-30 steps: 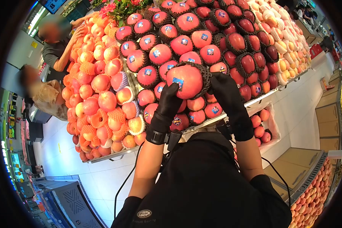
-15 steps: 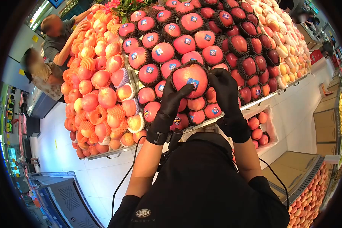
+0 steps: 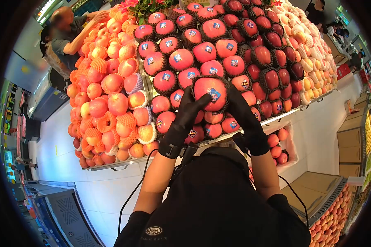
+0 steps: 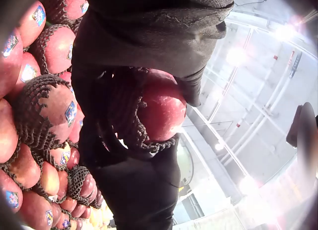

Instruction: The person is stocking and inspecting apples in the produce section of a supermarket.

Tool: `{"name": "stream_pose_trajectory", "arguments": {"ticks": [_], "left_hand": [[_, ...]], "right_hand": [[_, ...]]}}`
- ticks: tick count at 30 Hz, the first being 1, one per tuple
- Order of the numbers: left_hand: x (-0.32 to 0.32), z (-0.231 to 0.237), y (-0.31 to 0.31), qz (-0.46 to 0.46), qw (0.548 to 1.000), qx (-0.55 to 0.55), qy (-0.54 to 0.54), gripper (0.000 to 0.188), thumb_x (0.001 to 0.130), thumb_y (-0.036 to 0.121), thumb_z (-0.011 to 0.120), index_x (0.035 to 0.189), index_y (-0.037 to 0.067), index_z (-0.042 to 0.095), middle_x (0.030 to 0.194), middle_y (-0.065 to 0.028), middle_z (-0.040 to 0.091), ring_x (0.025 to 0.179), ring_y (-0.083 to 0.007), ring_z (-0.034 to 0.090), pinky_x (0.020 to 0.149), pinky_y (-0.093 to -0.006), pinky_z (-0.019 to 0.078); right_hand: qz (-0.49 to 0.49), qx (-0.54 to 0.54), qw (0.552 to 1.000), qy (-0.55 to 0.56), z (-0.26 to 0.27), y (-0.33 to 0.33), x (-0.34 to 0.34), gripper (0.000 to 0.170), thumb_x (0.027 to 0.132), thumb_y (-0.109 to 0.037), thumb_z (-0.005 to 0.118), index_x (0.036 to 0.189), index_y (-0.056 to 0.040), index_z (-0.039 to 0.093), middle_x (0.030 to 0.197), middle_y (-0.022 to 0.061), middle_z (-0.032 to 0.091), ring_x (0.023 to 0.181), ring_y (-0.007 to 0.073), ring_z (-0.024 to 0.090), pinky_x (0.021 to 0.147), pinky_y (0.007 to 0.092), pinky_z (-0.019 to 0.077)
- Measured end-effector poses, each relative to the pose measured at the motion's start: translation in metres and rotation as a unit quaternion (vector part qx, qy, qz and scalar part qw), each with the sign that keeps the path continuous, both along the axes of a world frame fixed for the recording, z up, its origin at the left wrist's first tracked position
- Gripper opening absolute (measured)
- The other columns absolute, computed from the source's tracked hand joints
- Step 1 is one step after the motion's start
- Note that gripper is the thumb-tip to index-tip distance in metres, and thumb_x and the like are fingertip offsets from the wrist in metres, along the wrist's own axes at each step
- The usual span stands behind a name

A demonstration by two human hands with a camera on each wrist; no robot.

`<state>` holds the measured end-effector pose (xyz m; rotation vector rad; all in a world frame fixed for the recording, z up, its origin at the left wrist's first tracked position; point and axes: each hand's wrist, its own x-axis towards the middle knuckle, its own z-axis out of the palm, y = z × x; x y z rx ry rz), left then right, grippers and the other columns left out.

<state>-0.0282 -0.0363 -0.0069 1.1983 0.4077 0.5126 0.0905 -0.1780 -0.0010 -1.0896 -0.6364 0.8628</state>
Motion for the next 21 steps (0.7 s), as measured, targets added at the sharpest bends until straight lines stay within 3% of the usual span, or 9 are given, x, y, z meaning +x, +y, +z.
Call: {"name": "stream_pose_trajectory", "arguments": {"ticks": [1, 5, 7, 10, 11, 14, 15, 18, 21], "left_hand": [[0.000, 0.000, -0.002, 0.004, 1.000, 0.013, 0.008, 0.061, 0.084, 0.022, 0.071, 0.132, -0.003, 0.042, 0.121, -0.0141, 0.056, 0.108, -0.0209, 0.058, 0.092, -0.0345, 0.0499], [-0.005, -0.002, 0.007, -0.009, 0.999, 0.033, 0.037, 0.063, 0.084, 0.023, 0.072, 0.133, -0.003, 0.042, 0.121, -0.0144, 0.056, 0.107, -0.0200, 0.058, 0.089, -0.0339, 0.0503], [-0.008, -0.007, 0.013, -0.017, 0.999, 0.022, 0.043, 0.065, 0.084, 0.026, 0.072, 0.133, -0.003, 0.042, 0.121, -0.0143, 0.055, 0.105, -0.0192, 0.058, 0.087, -0.0329, 0.0506], [-0.010, -0.017, 0.021, -0.031, 0.996, -0.011, 0.086, 0.067, 0.084, 0.030, 0.072, 0.134, -0.003, 0.042, 0.118, -0.0131, 0.055, 0.100, -0.0176, 0.057, 0.082, -0.0309, 0.0504], [-0.011, -0.028, 0.025, -0.044, 0.998, -0.019, 0.039, 0.067, 0.084, 0.032, 0.072, 0.133, -0.003, 0.043, 0.112, -0.0098, 0.056, 0.093, -0.0157, 0.056, 0.077, -0.0292, 0.0492], [-0.019, -0.016, 0.029, -0.075, 0.994, -0.032, 0.078, 0.060, 0.083, 0.031, 0.073, 0.127, -0.002, 0.049, 0.105, -0.0062, 0.057, 0.089, -0.0135, 0.055, 0.073, -0.0284, 0.0477], [-0.018, -0.013, 0.030, -0.077, 0.994, -0.007, 0.074, 0.056, 0.083, 0.030, 0.074, 0.124, -0.001, 0.052, 0.102, -0.0051, 0.057, 0.088, -0.0128, 0.055, 0.072, -0.0280, 0.0472], [-0.018, -0.013, 0.031, -0.078, 0.995, 0.032, 0.057, 0.045, 0.081, 0.027, 0.075, 0.114, 0.001, 0.058, 0.095, -0.0022, 0.058, 0.084, -0.0108, 0.054, 0.070, -0.0270, 0.0459], [-0.020, -0.019, 0.032, -0.071, 0.996, 0.013, 0.042, 0.039, 0.080, 0.024, 0.076, 0.108, 0.002, 0.060, 0.090, -0.0005, 0.058, 0.081, -0.0098, 0.054, 0.068, -0.0269, 0.0453]], "right_hand": [[-0.009, 0.006, 0.998, -0.064, -0.015, -0.001, -0.004, 0.045, 0.103, -0.032, 0.041, 0.139, -0.0057, 0.039, 0.133, 0.0061, 0.047, 0.121, 0.0180, 0.049, 0.102, 0.0340, 0.0421], [0.040, -0.040, 0.998, 0.025, -0.007, 0.004, 0.005, 0.049, 0.100, -0.028, 0.047, 0.141, -0.0031, 0.037, 0.135, 0.0085, 0.046, 0.123, 0.0179, 0.047, 0.103, 0.0337, 0.0411], [0.052, -0.034, 0.994, -0.087, -0.018, 0.008, 0.011, 0.050, 0.096, -0.021, 0.053, 0.139, -0.0009, 0.040, 0.134, 0.0099, 0.048, 0.121, 0.0187, 0.048, 0.102, 0.0342, 0.0414], [0.041, -0.034, 0.999, 0.005, -0.009, 0.007, 0.005, 0.053, 0.092, -0.017, 0.057, 0.139, -0.0002, 0.040, 0.132, 0.0096, 0.050, 0.119, 0.0184, 0.050, 0.102, 0.0344, 0.0416], [0.045, -0.047, 0.997, 0.044, -0.009, 0.007, 0.005, 0.054, 0.091, -0.016, 0.057, 0.139, 0.0000, 0.039, 0.131, 0.0096, 0.051, 0.119, 0.0183, 0.050, 0.101, 0.0343, 0.0418], [0.039, 0.005, 0.995, 0.087, -0.026, 0.012, 0.006, 0.055, 0.090, -0.016, 0.058, 0.139, 0.0000, 0.039, 0.130, 0.0090, 0.052, 0.118, 0.0184, 0.051, 0.101, 0.0338, 0.0420], [0.008, 0.005, 0.998, 0.062, -0.029, 0.014, 0.004, 0.050, 0.093, -0.016, 0.050, 0.139, -0.0010, 0.040, 0.130, 0.0086, 0.050, 0.117, 0.0186, 0.052, 0.101, 0.0353, 0.0423], [-0.011, -0.020, 0.999, -0.024, -0.023, 0.012, 0.001, 0.049, 0.093, -0.016, 0.050, 0.138, -0.0002, 0.039, 0.130, 0.0096, 0.050, 0.117, 0.0195, 0.052, 0.101, 0.0353, 0.0430], [-0.008, -0.047, 0.999, -0.012, -0.015, 0.011, -0.004, 0.050, 0.094, -0.017, 0.049, 0.139, 0.0002, 0.037, 0.130, 0.0105, 0.050, 0.116, 0.0199, 0.053, 0.100, 0.0348, 0.0444]]}}
